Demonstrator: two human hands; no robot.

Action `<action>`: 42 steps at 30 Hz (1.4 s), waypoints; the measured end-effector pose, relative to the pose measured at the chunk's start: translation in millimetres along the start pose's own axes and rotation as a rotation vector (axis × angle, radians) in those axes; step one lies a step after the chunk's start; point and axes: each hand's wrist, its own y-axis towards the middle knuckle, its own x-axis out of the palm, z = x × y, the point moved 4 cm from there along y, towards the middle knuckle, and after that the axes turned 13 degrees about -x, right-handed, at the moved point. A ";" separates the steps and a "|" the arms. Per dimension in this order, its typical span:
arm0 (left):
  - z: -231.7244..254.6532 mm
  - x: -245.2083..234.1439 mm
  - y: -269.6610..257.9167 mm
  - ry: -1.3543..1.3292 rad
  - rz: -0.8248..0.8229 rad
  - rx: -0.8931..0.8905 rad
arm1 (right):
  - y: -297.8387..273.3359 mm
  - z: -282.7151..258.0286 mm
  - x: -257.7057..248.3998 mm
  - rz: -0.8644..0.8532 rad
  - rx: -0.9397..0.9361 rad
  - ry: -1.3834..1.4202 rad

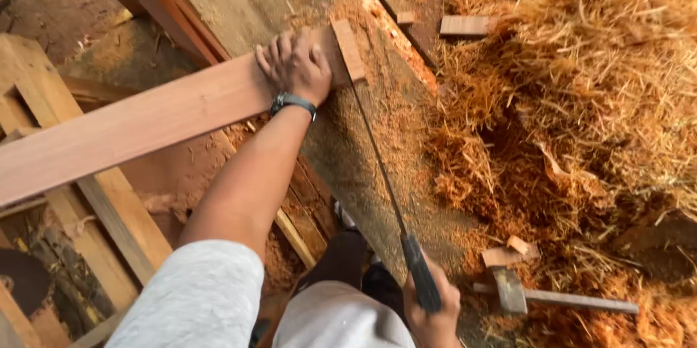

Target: The person uses a hand saw to cut a long wooden plank resting on a workbench. They measure the plank with a tape measure and a square before resuming the cutting process. The person holds the wood steady with one hand while sawing with the other.

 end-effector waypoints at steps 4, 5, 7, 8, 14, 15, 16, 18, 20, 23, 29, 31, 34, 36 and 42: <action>-4.5 6.7 2.2 0.057 -0.002 0.010 | 37.1 11.8 30.0 0.028 -0.093 0.006; -5.8 8.3 2.6 0.059 -0.014 0.009 | 62.3 5.0 40.8 0.011 -0.085 0.071; -16.2 17.2 3.1 0.064 -0.027 0.012 | 107.8 -14.1 60.3 -0.003 -0.074 0.138; -23.5 23.4 3.1 0.079 0.005 0.056 | 128.2 -25.1 67.5 0.042 -0.044 0.182; -8.9 5.0 -10.3 0.095 0.052 0.090 | 155.5 -91.0 4.0 0.160 -0.119 0.327; 2.7 -7.8 -3.9 0.099 0.094 0.090 | 157.3 -117.8 -21.0 0.268 -0.236 0.324; -1.8 1.4 6.5 0.094 0.105 0.101 | 141.9 -103.4 -23.9 0.282 -0.243 0.328; -21.3 19.6 0.5 0.042 0.072 0.123 | 89.5 -81.1 -45.6 0.525 -0.352 0.301; -22.4 20.9 -5.1 0.041 0.080 0.140 | 67.5 -55.5 -52.6 0.546 -0.387 0.174; -6.3 11.6 7.5 0.001 -0.043 0.214 | 69.9 -29.8 -50.4 0.504 -0.485 -0.033; 35.8 3.0 21.3 -0.107 -0.437 0.759 | 94.7 -7.0 -9.7 -0.182 -0.233 -0.504; 31.1 23.3 17.4 -0.089 -0.574 0.833 | 96.7 -14.4 3.4 -0.403 -0.119 -0.502; 35.0 32.6 27.2 -0.237 -0.444 0.828 | 112.0 -21.7 17.0 -0.515 -0.028 -0.590; 35.2 20.5 27.0 -0.235 -0.481 0.812 | 110.5 -27.9 18.2 -0.454 0.005 -0.636; 23.1 52.8 40.4 -0.552 -0.235 0.691 | 96.9 -7.9 32.1 -0.488 0.185 -0.732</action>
